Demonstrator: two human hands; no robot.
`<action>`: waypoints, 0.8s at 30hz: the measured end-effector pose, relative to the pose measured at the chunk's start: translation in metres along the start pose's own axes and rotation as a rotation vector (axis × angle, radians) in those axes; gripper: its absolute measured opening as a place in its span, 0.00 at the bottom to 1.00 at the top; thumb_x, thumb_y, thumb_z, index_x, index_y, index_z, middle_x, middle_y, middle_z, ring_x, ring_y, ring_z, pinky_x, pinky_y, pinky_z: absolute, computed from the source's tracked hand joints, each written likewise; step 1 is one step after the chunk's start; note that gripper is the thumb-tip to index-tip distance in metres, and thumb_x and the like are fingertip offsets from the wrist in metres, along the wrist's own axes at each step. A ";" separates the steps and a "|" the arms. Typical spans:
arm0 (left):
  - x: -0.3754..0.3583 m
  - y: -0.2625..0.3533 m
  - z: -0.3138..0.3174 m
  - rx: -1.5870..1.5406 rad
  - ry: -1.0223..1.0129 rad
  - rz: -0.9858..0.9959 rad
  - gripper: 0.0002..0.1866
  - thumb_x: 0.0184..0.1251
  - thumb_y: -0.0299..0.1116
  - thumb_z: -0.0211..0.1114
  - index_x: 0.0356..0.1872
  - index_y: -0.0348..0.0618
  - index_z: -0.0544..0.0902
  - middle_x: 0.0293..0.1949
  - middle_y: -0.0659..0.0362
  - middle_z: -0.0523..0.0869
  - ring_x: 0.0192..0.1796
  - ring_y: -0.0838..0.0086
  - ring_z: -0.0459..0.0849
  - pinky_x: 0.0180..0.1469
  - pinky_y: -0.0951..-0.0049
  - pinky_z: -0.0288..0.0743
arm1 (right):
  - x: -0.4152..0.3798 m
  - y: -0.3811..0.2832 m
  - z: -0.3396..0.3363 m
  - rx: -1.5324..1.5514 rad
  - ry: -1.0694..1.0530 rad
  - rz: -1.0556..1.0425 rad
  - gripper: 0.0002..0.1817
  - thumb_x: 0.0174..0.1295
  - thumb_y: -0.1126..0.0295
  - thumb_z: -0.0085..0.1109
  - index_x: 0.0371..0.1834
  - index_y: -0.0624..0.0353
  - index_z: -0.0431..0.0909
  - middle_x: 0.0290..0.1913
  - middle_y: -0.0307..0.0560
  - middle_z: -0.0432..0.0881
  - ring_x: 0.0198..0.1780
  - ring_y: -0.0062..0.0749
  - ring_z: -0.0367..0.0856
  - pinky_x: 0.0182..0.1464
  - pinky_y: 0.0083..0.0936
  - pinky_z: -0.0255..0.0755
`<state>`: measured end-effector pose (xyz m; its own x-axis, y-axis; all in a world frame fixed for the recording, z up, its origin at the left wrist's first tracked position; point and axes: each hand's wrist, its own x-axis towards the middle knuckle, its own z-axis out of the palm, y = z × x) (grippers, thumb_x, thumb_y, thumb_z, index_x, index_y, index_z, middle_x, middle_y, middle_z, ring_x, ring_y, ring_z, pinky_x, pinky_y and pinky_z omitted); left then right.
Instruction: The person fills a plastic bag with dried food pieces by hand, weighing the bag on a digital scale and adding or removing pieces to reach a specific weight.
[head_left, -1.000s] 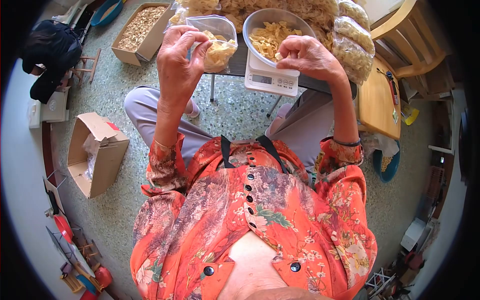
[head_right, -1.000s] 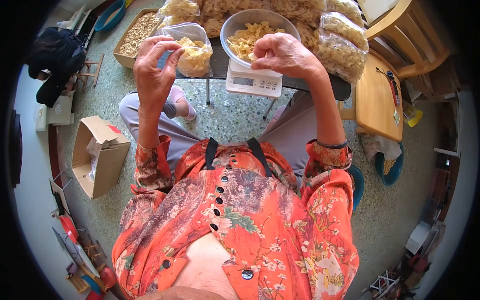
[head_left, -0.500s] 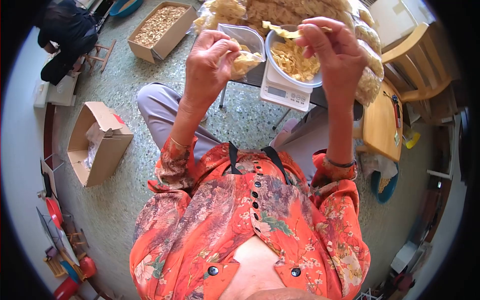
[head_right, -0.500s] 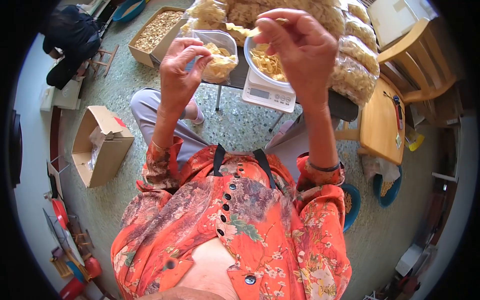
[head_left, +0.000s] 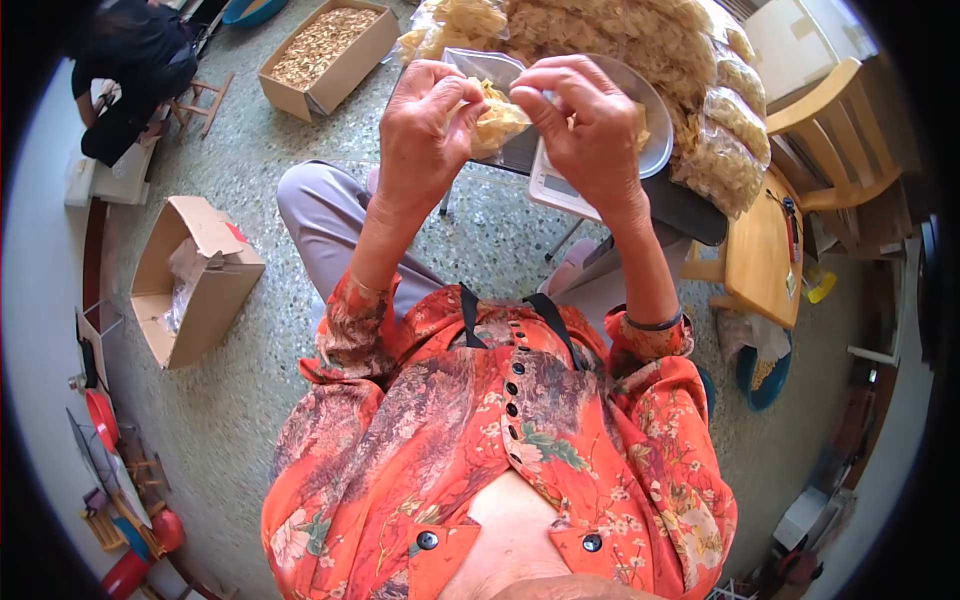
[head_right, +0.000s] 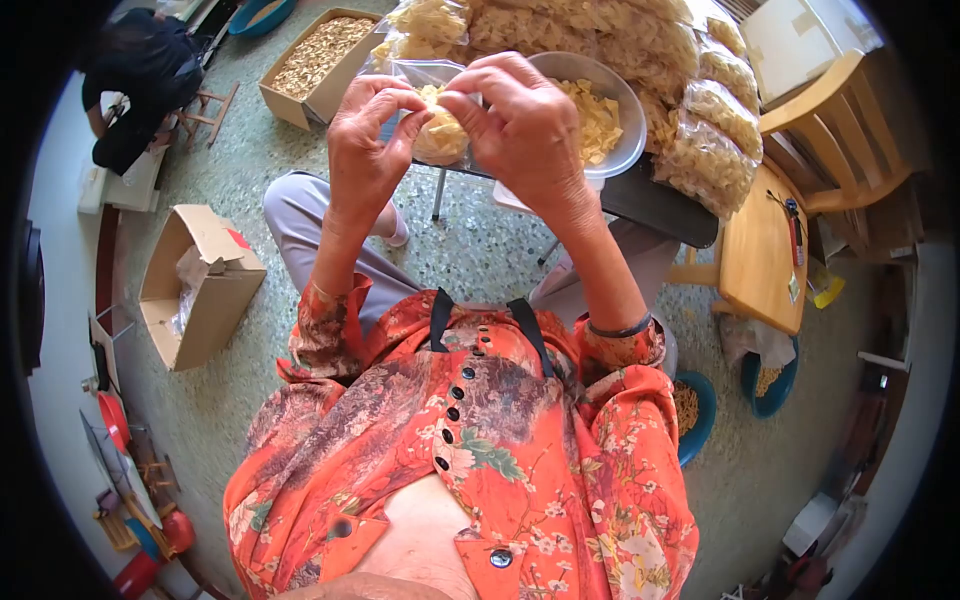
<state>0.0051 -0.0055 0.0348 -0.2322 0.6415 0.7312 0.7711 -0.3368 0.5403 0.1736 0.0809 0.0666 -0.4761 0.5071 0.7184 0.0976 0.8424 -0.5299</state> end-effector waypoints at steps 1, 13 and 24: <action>0.000 -0.001 0.000 0.016 -0.010 0.003 0.07 0.58 0.22 0.76 0.36 0.40 0.87 0.40 0.53 0.84 0.44 0.58 0.86 0.50 0.60 0.80 | -0.003 0.005 0.000 -0.015 0.007 0.008 0.08 0.62 0.70 0.76 0.41 0.58 0.89 0.39 0.47 0.87 0.26 0.31 0.82 0.33 0.27 0.77; -0.003 0.000 0.000 0.081 -0.057 -0.042 0.06 0.62 0.21 0.76 0.39 0.37 0.89 0.42 0.52 0.90 0.53 0.60 0.90 0.58 0.63 0.81 | -0.030 0.092 -0.080 -0.628 -0.393 0.412 0.12 0.64 0.66 0.67 0.49 0.52 0.87 0.49 0.46 0.88 0.55 0.47 0.86 0.60 0.42 0.79; -0.001 0.000 0.003 0.073 -0.066 0.020 0.06 0.61 0.22 0.76 0.37 0.40 0.88 0.39 0.54 0.87 0.46 0.58 0.87 0.51 0.60 0.80 | -0.030 0.108 -0.060 -0.543 -0.545 0.234 0.15 0.64 0.71 0.62 0.54 0.47 0.85 0.50 0.49 0.88 0.55 0.46 0.86 0.61 0.39 0.78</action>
<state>0.0068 -0.0042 0.0333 -0.1786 0.6800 0.7111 0.8171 -0.3001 0.4922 0.2508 0.1675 0.0144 -0.7363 0.6396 0.2208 0.5926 0.7671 -0.2459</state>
